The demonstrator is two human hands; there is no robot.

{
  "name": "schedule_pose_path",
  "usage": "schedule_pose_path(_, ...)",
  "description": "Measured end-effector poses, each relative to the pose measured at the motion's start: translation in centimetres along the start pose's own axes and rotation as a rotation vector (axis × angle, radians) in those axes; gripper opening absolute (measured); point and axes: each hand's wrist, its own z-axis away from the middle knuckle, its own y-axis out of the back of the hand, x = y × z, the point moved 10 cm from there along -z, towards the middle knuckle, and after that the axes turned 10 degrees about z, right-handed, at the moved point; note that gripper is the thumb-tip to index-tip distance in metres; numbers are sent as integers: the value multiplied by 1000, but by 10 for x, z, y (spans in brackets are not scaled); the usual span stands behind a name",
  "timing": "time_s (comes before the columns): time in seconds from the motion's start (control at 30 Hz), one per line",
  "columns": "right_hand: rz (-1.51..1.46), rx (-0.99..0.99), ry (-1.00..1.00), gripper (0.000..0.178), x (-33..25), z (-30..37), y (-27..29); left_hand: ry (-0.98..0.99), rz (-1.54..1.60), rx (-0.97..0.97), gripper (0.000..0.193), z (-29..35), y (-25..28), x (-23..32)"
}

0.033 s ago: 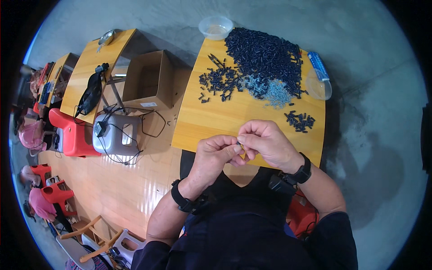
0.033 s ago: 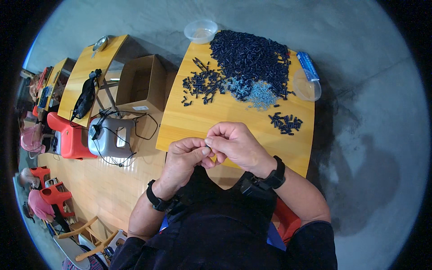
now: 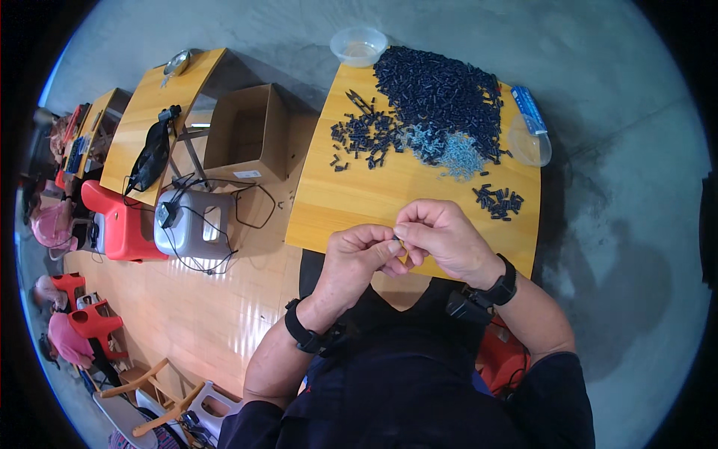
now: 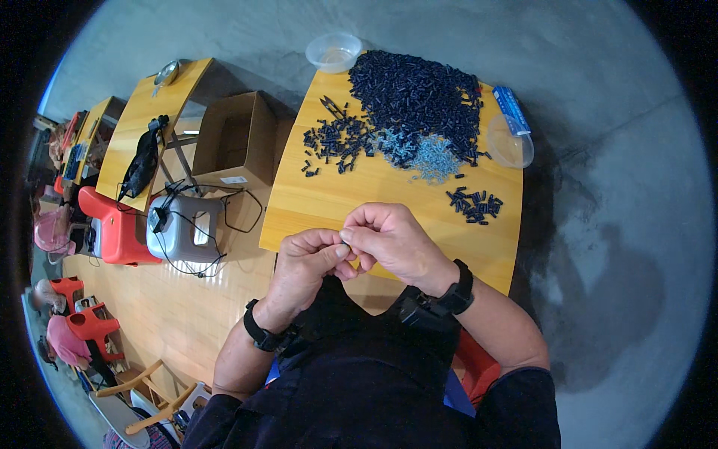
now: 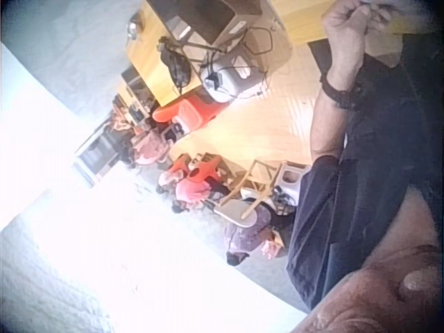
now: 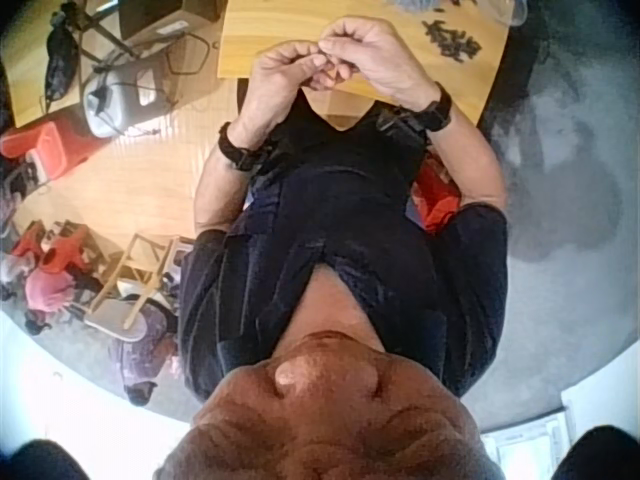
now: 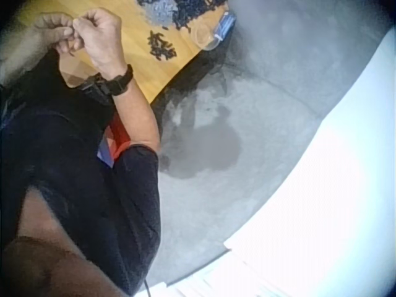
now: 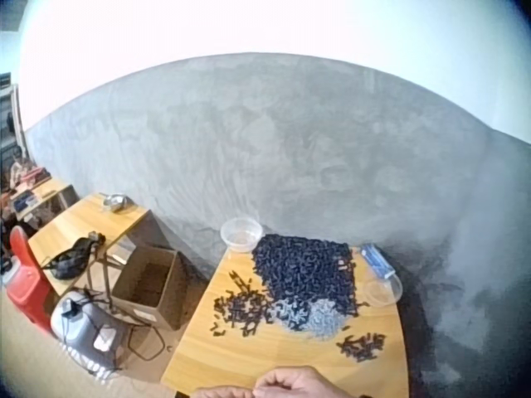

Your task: Manually assembling small blue plastic inserts into black plastic housings at a workstation.

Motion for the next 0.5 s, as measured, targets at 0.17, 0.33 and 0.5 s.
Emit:
schedule_pose_path(0.17, 12, 26, 2, 11, -2, -1, 1, -26, 16, 5, 12, 1, 0, 4)
schedule_pose_path(0.33, -200, -18, -51, 16, -5, 2, -1, -61, 111, -31, 13, 6, 1, 14)
schedule_pose_path(0.5, -160, -36, 26, 17, -23, 3, -6, -41, 284, -95, 14, 11, -4, 19)
